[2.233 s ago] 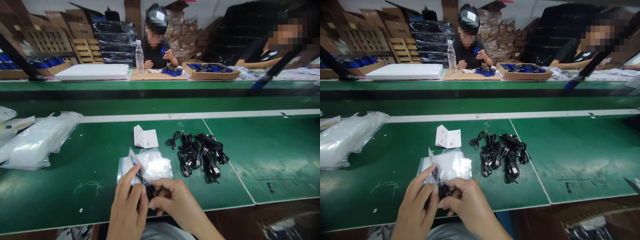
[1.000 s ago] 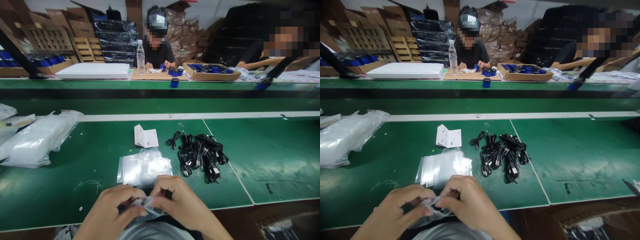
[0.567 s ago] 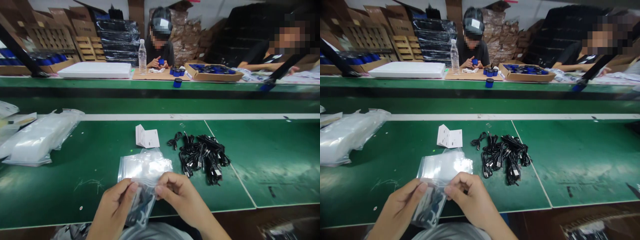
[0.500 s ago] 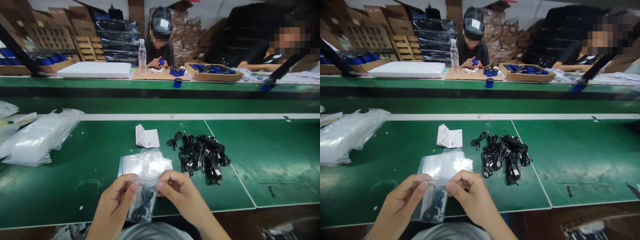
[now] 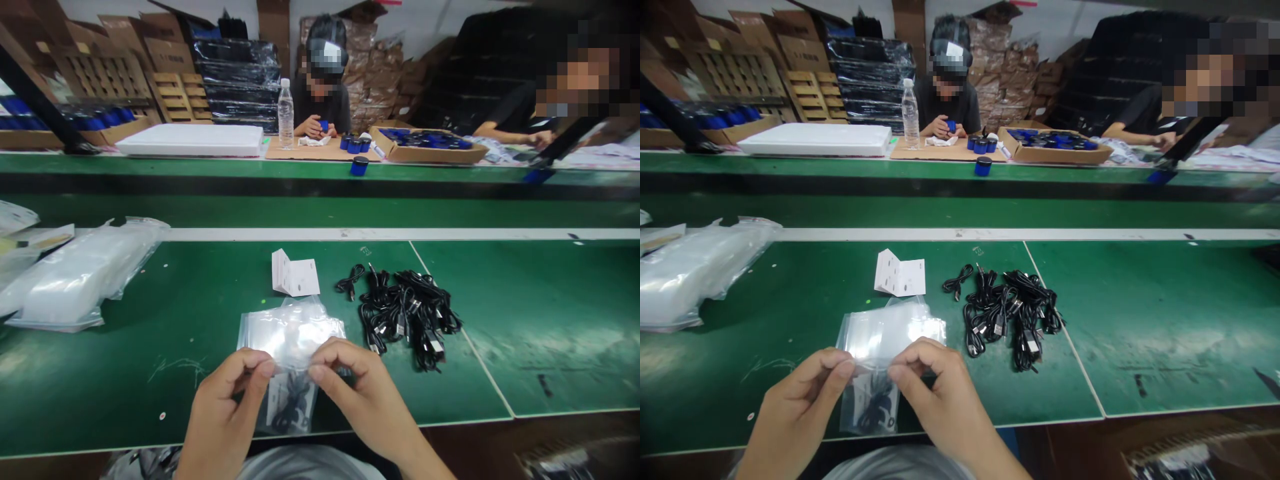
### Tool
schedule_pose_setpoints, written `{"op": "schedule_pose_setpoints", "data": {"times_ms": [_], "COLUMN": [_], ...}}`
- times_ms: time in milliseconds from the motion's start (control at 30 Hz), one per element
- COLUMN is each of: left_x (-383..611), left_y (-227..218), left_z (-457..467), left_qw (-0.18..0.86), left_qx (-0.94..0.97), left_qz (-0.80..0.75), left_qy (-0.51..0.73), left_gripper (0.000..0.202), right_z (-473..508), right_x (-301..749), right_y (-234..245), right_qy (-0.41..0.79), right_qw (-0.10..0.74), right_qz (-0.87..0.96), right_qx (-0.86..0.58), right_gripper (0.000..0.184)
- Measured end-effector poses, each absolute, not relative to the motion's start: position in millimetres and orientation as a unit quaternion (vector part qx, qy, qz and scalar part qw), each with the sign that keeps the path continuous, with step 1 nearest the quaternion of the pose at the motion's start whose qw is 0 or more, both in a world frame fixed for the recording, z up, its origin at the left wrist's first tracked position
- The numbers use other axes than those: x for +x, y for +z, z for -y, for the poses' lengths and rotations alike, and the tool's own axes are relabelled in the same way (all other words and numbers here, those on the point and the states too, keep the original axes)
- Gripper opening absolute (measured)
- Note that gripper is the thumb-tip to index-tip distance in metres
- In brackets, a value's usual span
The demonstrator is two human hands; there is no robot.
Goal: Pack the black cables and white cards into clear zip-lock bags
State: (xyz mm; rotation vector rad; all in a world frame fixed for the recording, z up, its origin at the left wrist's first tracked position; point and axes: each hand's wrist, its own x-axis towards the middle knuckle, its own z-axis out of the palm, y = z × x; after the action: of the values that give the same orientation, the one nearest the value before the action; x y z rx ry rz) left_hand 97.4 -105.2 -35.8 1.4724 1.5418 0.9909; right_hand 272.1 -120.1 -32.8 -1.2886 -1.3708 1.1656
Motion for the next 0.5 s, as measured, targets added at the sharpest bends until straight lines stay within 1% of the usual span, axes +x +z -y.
{"op": "schedule_pose_setpoints", "data": {"times_ms": [133, 200, 267, 400, 500], "left_x": [101.9, 106.4, 111.5, 117.6, 117.1], "left_y": [-41.0, -46.8, -52.9, -60.1, -60.8], "left_z": [105.3, 107.2, 110.7, 117.8, 118.6], "left_qw": [0.441, 0.447, 0.439, 0.408, 0.384], "left_qx": [0.596, 0.607, 0.6, 0.584, 0.61], "left_qz": [-0.565, -0.554, -0.56, -0.552, -0.519], "left_qy": [0.361, 0.352, 0.365, 0.432, 0.46], "left_gripper": [0.028, 0.032, 0.033, 0.029, 0.02], "right_z": [120.5, 124.1, 129.2, 136.0, 136.2], "right_x": [257.8, 246.4, 236.2, 228.2, 228.5], "right_y": [-41.5, -48.6, -55.7, -63.9, -66.0], "right_qy": [0.482, 0.474, 0.45, 0.385, 0.353], "right_qw": [0.504, 0.534, 0.545, 0.535, 0.554], "right_qz": [0.494, 0.461, 0.465, 0.546, 0.558], "right_qx": [-0.519, -0.527, -0.532, -0.517, -0.507], "right_gripper": [0.019, 0.02, 0.02, 0.016, 0.014]}}
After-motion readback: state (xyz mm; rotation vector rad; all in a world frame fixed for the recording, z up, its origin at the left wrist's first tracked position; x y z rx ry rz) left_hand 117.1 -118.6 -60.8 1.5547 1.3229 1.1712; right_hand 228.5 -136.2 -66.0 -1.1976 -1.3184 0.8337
